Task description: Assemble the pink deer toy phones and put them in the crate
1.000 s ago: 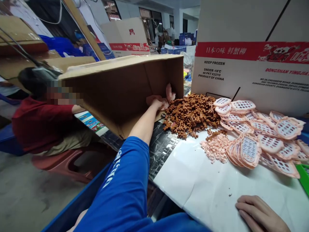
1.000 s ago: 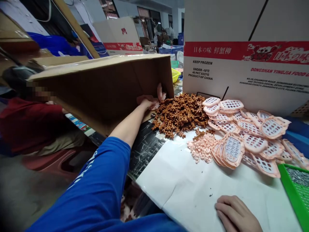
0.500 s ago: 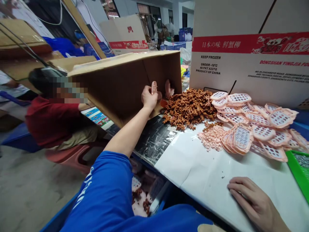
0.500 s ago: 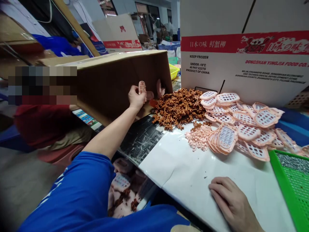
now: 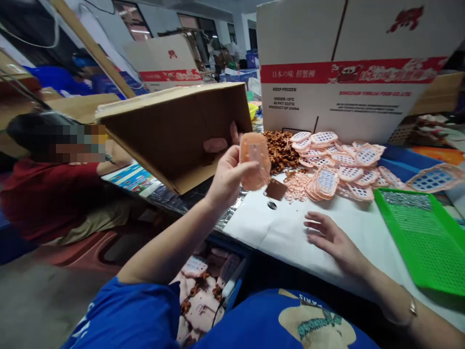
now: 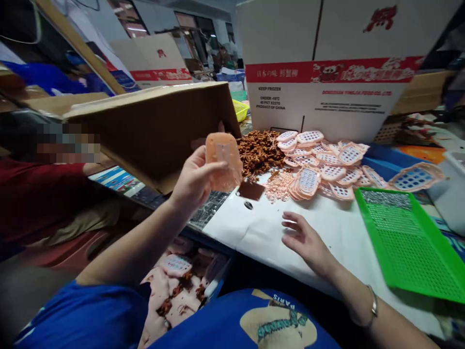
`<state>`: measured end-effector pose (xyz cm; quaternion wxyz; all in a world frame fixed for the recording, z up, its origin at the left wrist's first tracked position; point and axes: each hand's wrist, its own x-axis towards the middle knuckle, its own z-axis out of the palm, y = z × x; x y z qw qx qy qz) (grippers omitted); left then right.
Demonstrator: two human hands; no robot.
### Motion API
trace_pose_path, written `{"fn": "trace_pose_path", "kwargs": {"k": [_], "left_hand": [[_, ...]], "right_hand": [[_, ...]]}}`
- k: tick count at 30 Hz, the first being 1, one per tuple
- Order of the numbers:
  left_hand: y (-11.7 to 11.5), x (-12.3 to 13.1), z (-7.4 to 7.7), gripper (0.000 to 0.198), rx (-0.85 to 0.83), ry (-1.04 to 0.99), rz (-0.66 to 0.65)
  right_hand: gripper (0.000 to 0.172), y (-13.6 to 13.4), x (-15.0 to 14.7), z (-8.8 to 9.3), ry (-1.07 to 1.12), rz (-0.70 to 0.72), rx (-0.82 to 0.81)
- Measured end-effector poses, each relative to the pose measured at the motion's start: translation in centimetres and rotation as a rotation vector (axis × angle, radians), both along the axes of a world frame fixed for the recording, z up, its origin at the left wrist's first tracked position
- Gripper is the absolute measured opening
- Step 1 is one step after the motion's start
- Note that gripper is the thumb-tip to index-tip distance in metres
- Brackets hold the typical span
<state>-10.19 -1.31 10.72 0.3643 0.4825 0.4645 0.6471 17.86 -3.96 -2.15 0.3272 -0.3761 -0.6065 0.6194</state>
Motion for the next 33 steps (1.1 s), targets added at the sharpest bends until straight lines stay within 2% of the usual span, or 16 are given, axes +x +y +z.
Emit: {"fn": "trace_pose_path", "kwargs": {"k": [2, 4, 6, 8, 11, 13, 16, 18, 19, 21, 24, 28, 30, 33], "left_hand": [[-1.7, 3.6, -1.2, 0.038, -0.073, -0.141, -0.137], [-2.7, 6.7, -3.1, 0.042, -0.127, -0.262, -0.207], [-3.3, 9.1, -5.4, 0.043, -0.168, -0.368, -0.196], [-3.9, 10.6, -7.7, 0.045, -0.247, -0.446, -0.181], [-5.2, 11.1, -10.3, 0.045, -0.422, -0.478, -0.255], [-6.5, 10.3, -11.0, 0.038, -0.556, -0.448, -0.324], [-7.8, 7.7, -10.5, 0.041, -0.779, -0.324, -0.509], [-8.0, 5.7, -9.6, 0.039, -0.896, -0.078, -0.624], [-7.9, 5.0, -9.2, 0.037, -0.904, 0.096, -0.673], [-7.3, 4.3, -8.3, 0.039, -0.758, 0.409, -0.683], [-5.3, 5.7, -7.9, 0.03, -0.368, 0.684, -0.599], [-1.4, 10.9, -8.7, 0.028, -0.01, 0.899, -0.57], [0.2, 13.8, -9.1, 0.044, 0.032, 1.097, -0.646], [1.5, 17.1, -9.3, 0.069, 0.064, 1.382, -0.78]], "right_hand": [[0.066, -0.6, -0.3, 1.0, 0.177, 0.073, -0.21], [0.064, -1.3, 0.4, 1.7, 0.283, 0.124, -0.358], [0.055, -1.9, 1.9, 2.0, 0.298, 0.078, -0.431], [0.047, -2.2, 3.9, 2.0, 0.262, -0.052, -0.436], [0.049, -2.1, 6.6, 1.5, 0.177, -0.246, -0.322], [0.057, -1.8, 7.8, 1.2, 0.081, -0.31, -0.214], [0.06, -1.5, 8.6, 0.6, -0.094, -0.319, -0.02], [0.056, -1.5, 8.6, 0.1, -0.258, -0.326, 0.173], [0.055, -1.6, 8.6, -0.1, -0.365, -0.339, 0.301], [0.052, -1.9, 8.7, -0.7, -0.594, -0.37, 0.581], [0.046, -2.8, 8.9, -1.5, -0.803, -0.421, 0.88], [0.018, -3.8, 9.2, -1.9, -0.901, -0.404, 0.96], [0.015, -4.0, 9.3, -2.0, -0.928, -0.366, 0.974], [0.02, -4.0, 9.6, -2.0, -0.911, -0.342, 0.96]]}}
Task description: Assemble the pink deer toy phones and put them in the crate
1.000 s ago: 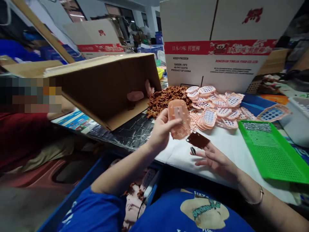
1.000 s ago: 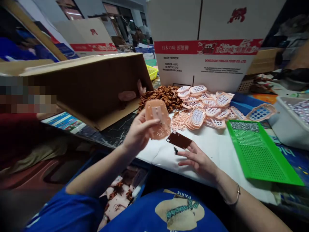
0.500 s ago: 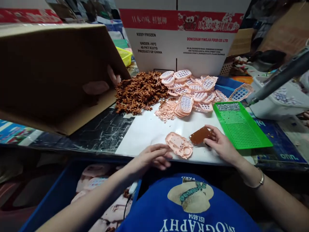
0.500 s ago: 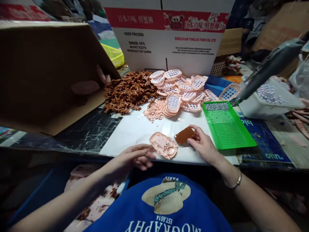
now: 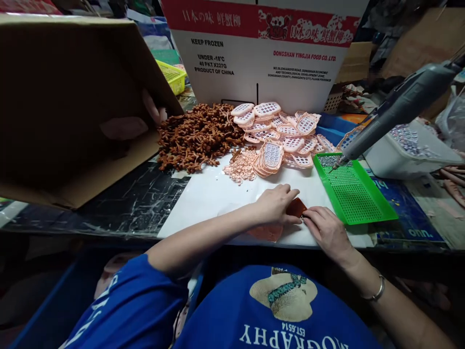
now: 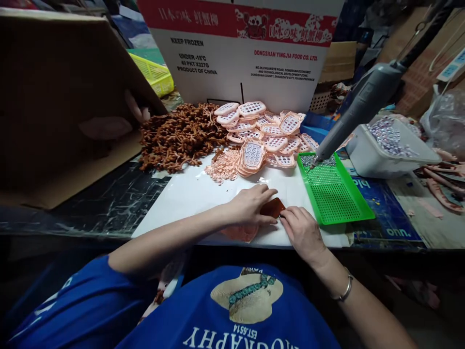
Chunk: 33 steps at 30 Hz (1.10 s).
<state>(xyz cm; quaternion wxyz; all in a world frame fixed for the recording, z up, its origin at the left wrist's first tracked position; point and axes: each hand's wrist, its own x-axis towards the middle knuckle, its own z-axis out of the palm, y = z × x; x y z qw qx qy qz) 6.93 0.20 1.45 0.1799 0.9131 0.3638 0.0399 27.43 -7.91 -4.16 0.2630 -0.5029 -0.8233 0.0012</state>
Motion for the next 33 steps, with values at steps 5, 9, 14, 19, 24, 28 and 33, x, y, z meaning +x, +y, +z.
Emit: {"fn": "trace_pose_path", "kwargs": {"k": [5, 9, 14, 19, 24, 28, 33], "left_hand": [[0.1, 1.9, 0.3, 0.064, -0.006, 0.15, -0.064], [0.0, 1.4, 0.1, 0.071, -0.081, 0.086, 0.026], [0.0, -0.2, -0.9, 0.074, -0.17, -0.201, 0.134], [-0.2, -2.1, -1.2, 0.075, -0.4, -0.726, 0.302], [-1.2, -4.0, -1.2, 0.062, -0.721, -1.167, 0.503], [-3.2, -6.1, -1.9, 0.052, -0.701, -1.369, 0.598], [-5.7, -8.3, -2.8, 0.053, -0.635, -1.396, 0.614]], "right_hand": [[0.02, 0.5, 0.4, -0.1, -0.004, -0.002, -0.009], [0.019, 0.6, 0.3, 0.0, 0.021, 0.01, -0.04], [0.017, 0.6, -0.3, 1.8, 0.149, -0.012, -0.016], [0.011, 1.2, -1.6, 4.2, 0.339, 0.001, -0.118], [0.011, 1.4, -3.7, 4.9, 0.515, 0.043, -0.317], [0.01, 1.1, -4.8, 3.9, 0.433, 0.178, -0.361], [0.014, 1.0, -5.3, 2.6, 0.159, 0.28, -0.255]]}}
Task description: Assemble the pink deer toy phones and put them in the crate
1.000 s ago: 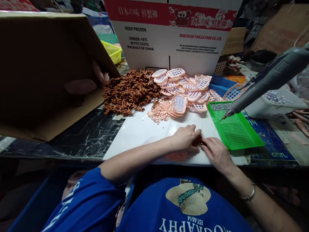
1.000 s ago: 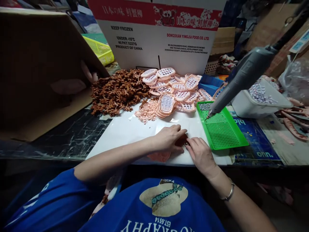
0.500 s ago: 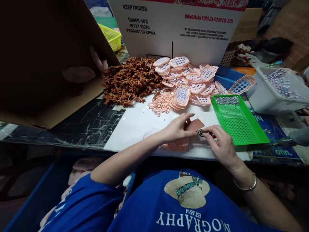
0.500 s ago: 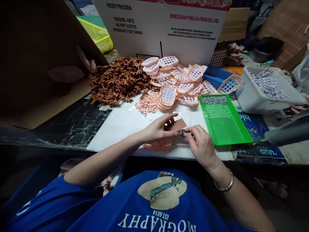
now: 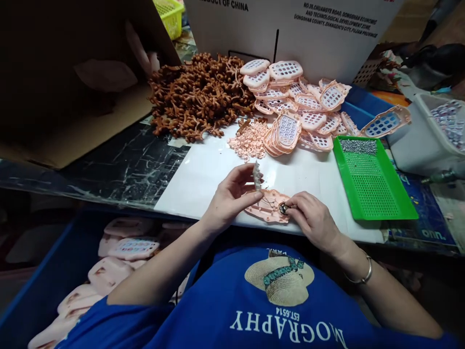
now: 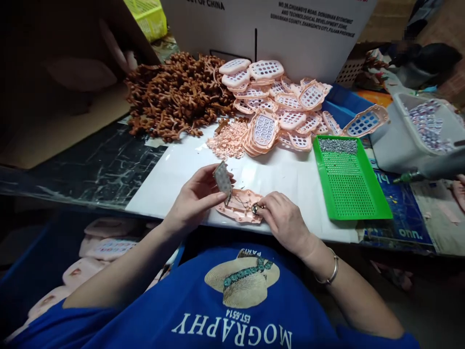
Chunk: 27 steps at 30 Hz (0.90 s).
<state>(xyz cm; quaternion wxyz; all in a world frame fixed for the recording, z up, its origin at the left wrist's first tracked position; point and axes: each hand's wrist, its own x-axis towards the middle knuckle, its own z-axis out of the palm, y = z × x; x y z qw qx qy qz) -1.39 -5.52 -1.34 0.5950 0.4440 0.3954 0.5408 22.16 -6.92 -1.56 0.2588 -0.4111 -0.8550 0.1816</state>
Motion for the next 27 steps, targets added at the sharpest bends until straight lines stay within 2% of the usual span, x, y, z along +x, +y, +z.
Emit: {"fn": "trace_pose_path", "kwargs": {"k": [5, 12, 20, 27], "left_hand": [[-0.7, -0.5, -0.9, 0.059, 0.018, -0.055, 0.018], [-0.1, -0.3, -1.3, 0.057, 0.111, -0.074, -0.028], [-0.6, -0.1, -1.8, 0.06, 0.204, -0.056, -0.031], [-1.0, 0.1, -1.7, 0.063, 0.223, 0.0, -0.019]], "right_hand": [[0.013, 0.1, -0.1, 0.2, -0.119, 0.015, 0.082], [0.006, 0.6, 0.0, 1.1, -0.117, 0.006, 0.058], [0.007, 0.5, 0.1, 0.6, -0.221, 0.099, 0.22], [0.014, 0.7, -0.2, 2.1, -0.459, 0.181, 0.252]]}}
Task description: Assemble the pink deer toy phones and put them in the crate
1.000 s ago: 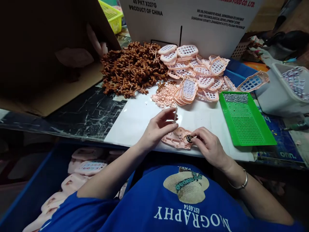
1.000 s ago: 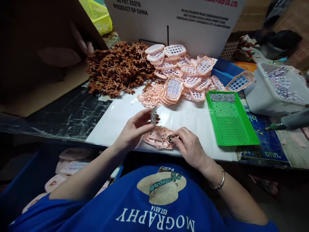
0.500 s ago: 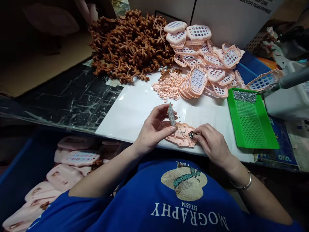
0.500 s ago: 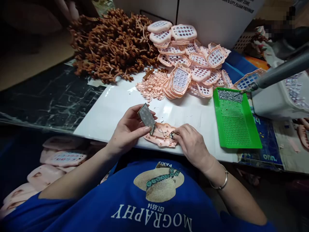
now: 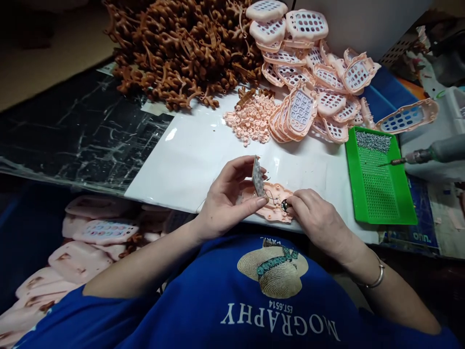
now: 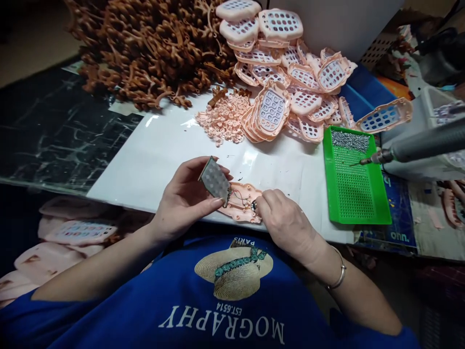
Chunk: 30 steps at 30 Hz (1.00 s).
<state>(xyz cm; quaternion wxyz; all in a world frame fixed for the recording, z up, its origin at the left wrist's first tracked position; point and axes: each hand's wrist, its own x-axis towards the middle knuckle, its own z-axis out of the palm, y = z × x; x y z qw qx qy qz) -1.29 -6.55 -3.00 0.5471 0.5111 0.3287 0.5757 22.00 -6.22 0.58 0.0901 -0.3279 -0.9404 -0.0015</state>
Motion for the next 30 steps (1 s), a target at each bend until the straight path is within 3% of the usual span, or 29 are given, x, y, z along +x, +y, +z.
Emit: {"fn": "trace_pose_path", "kwargs": {"k": [6, 11, 15, 18, 22, 25, 27, 30], "left_hand": [[0.1, 0.2, -0.2, 0.063, 0.017, 0.004, 0.001], [0.3, 0.3, 0.5, 0.063, 0.026, 0.032, -0.005], [0.5, 0.1, 1.5, 0.063, -0.027, 0.102, -0.09], [1.0, -0.1, 1.9, 0.077, -0.073, 0.062, -0.194], [1.8, 0.0, 1.9, 0.094, -0.065, 0.035, -0.382], [2.5, 0.3, 1.7, 0.101, 0.022, 0.056, -0.471], [2.7, 0.6, 1.4, 0.103, 0.077, 0.119, -0.468], [2.6, 1.3, 0.8, 0.103, 0.136, 0.287, -0.322]], "right_hand": [[0.016, 0.1, -0.6, 1.0, -0.092, 0.034, -0.049], [0.017, -0.2, -0.1, 0.2, -0.053, 0.012, -0.068], [0.018, -0.3, 0.6, -0.2, 0.161, -0.037, -0.144], [0.023, 0.4, 0.4, 0.3, 0.464, -0.162, -0.254], [0.042, 1.8, -0.6, 0.8, 0.795, -0.293, -0.607], [0.021, 2.6, -1.0, 0.5, 0.914, -0.223, -0.775], [0.009, 2.8, -0.9, 0.1, 1.017, -0.221, -0.765], [0.011, 2.4, -0.4, -0.5, 1.123, -0.338, -0.711]]}}
